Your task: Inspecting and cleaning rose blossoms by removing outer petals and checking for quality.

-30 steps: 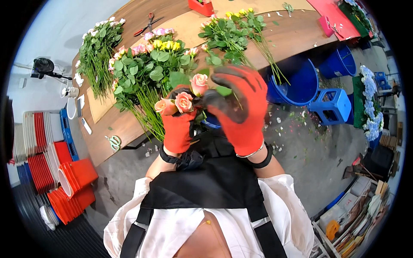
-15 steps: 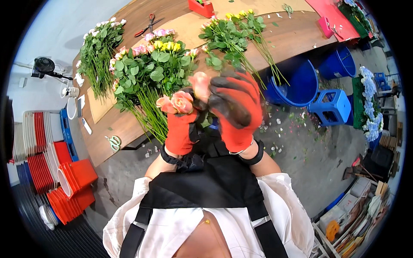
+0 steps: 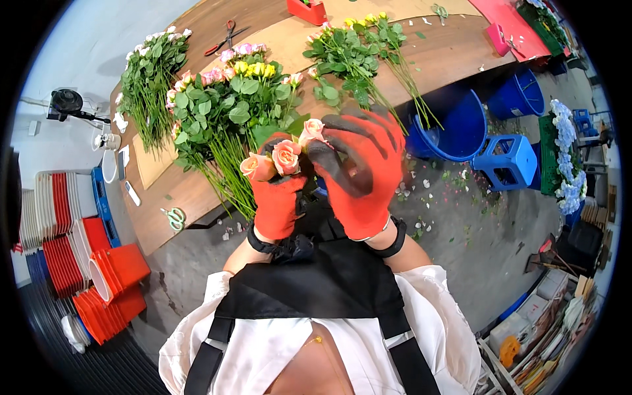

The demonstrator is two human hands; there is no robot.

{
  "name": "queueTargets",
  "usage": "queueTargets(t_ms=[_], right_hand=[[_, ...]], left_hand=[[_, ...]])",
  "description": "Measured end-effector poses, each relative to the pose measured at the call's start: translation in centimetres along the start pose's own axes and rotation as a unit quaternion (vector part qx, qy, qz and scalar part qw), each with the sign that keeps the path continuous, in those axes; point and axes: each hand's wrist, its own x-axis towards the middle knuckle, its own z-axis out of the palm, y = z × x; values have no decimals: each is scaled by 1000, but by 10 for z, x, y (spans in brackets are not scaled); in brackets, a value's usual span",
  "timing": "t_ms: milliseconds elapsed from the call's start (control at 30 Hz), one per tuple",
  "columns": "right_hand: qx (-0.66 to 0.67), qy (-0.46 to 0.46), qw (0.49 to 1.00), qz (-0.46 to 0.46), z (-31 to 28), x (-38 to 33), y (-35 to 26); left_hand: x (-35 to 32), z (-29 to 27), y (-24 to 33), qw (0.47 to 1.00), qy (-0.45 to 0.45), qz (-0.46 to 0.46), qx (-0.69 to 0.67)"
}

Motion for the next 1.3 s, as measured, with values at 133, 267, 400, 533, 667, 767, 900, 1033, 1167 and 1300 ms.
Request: queueTargets(t_ms=[133, 267, 400, 533, 667, 767, 900, 1033, 1167, 1300], right_hand=[[82, 9, 996, 15, 2, -4, 0], [242, 15, 970, 33, -4, -7, 21], [266, -45, 962, 38, -12, 4, 30], [163, -60, 982, 81, -4, 16, 11], [23, 16, 998, 52, 1, 9, 8], [0, 43, 999, 6, 2, 1, 11], [-3, 77, 997, -13, 7, 1, 13], [26, 86, 996, -17, 11, -5, 16], [118, 59, 991, 33, 14, -9, 21], [309, 129, 924, 183, 15, -13, 30]], left_hand=[[-1, -8, -10, 991, 13, -64, -115], [6, -15, -21, 983, 19, -79, -165], [3, -19, -25, 980, -9, -112, -166], [5, -8, -15, 988, -20, -137, -64], [2, -12, -21, 973, -52, 83, 209], [10, -10, -23, 929, -56, 198, 309], [5, -8, -31, 999, 2, 31, 10], [10, -8, -38, 992, 6, -67, -107], [15, -14, -53, 999, -10, -28, -11], [27, 9, -15, 987, -5, 55, 149]])
